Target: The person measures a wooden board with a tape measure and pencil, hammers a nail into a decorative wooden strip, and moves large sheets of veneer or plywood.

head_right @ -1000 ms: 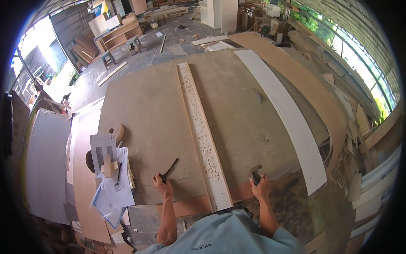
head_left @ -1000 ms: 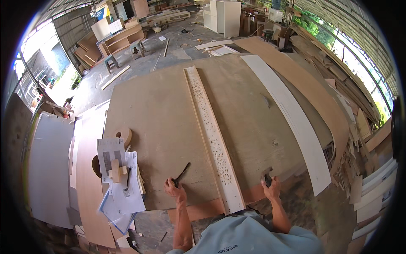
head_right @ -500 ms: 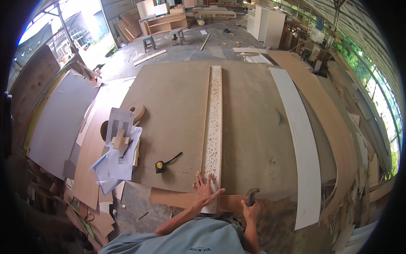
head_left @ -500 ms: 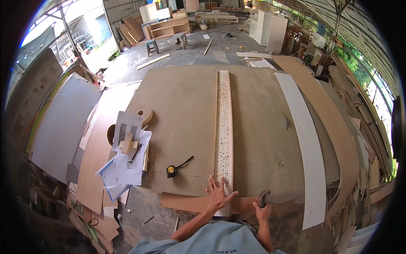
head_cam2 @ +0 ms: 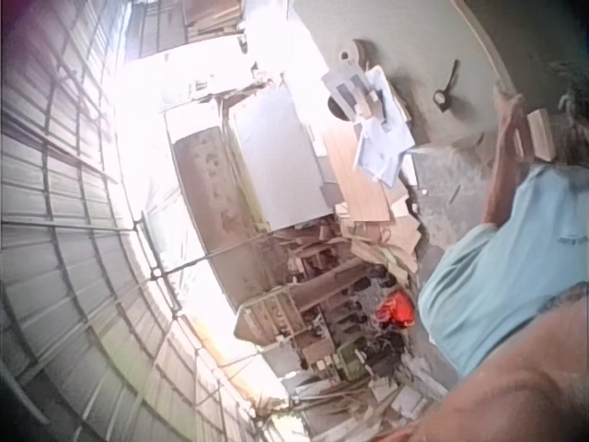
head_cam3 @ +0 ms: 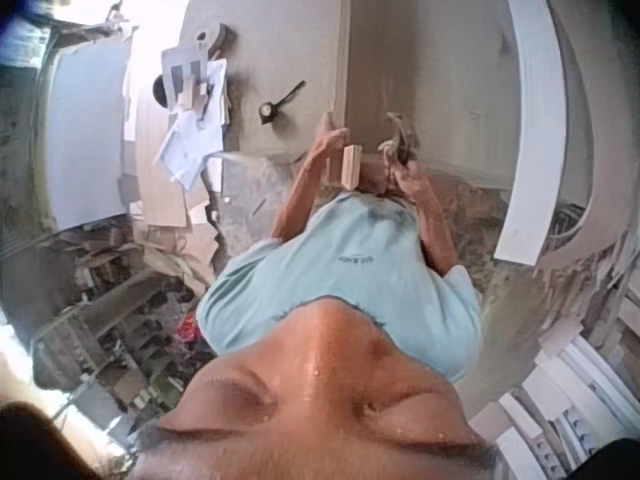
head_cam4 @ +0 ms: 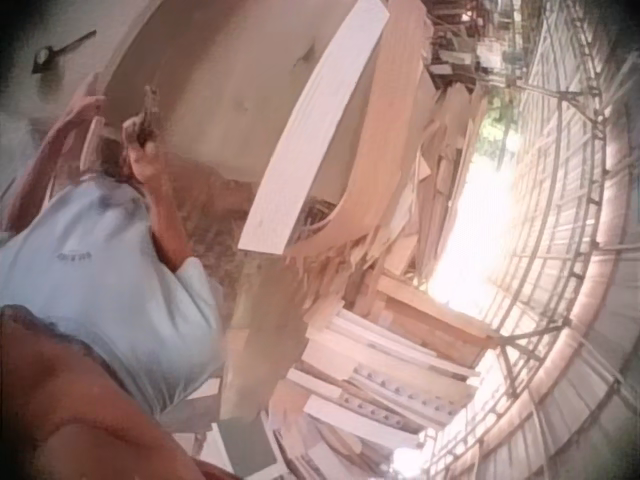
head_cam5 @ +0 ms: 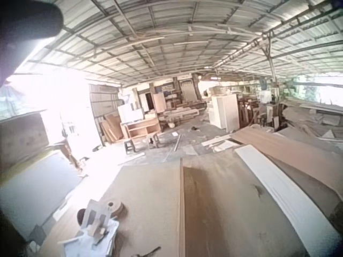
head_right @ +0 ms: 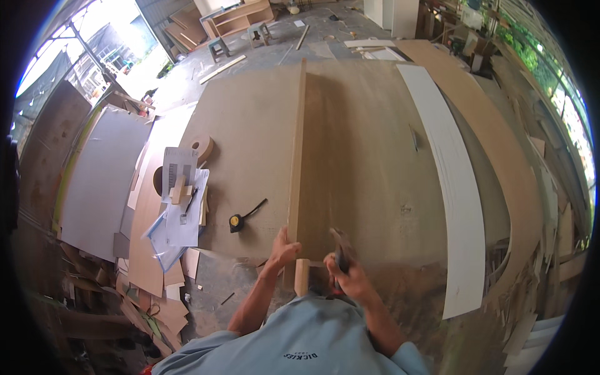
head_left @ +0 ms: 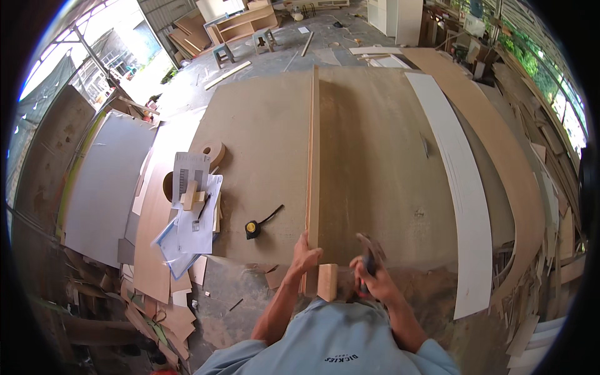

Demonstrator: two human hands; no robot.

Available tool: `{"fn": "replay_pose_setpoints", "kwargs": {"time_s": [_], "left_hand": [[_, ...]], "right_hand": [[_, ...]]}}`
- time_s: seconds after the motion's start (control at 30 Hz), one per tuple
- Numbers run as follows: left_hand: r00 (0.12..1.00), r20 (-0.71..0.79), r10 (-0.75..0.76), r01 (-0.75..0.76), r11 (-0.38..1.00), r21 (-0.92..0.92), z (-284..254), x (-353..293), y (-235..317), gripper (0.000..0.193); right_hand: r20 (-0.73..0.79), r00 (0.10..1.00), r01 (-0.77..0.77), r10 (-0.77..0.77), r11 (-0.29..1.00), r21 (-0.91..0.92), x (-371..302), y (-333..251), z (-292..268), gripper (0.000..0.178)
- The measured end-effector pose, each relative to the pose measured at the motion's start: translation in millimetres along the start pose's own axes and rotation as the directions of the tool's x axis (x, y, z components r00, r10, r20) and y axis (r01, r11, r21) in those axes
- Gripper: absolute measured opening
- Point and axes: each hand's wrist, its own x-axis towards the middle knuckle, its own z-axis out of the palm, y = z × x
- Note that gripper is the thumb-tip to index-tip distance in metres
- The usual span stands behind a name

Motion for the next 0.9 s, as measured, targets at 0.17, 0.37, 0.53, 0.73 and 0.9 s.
{"fn": "replay_pose_setpoints", "kwargs": {"time_s": [0.17, 0.37, 0.53, 0.73, 0.9], "left_hand": [[0.992, -0.096, -0.084, 0.084, 0.996, -0.004, -16, 5, -9, 0.072], [0.986, -0.169, -0.006, -0.023, 0.985, -0.169, -16, 5, -16, 0.048], [0.977, -0.212, -0.013, 0.003, 0.999, -0.048, -13, 9, -17, 0.056], [0.995, -0.098, 0.035, -0.047, 0.992, -0.119, -14, 15, -26, 0.057], [0.998, -0.064, 0.013, -0.024, 0.984, -0.178, -18, 12, -20, 0.056]], "right_hand": [[-0.301, 0.951, -0.161, -0.067, 0.723, -0.672, 79, 64, -14, 0.037], [-0.432, 0.884, -0.137, 0.18, 0.982, 0.129, 109, 111, 17, 0.033], [-0.559, 0.732, -0.111, 0.39, 0.877, 0.467, 115, 124, 44, 0.031], [-0.384, 0.822, -0.258, 0.42, 0.876, 0.407, 163, 159, 60, 0.026], [-0.483, 0.734, -0.162, 0.477, 0.814, 0.558, 160, 132, 57, 0.026]]}}
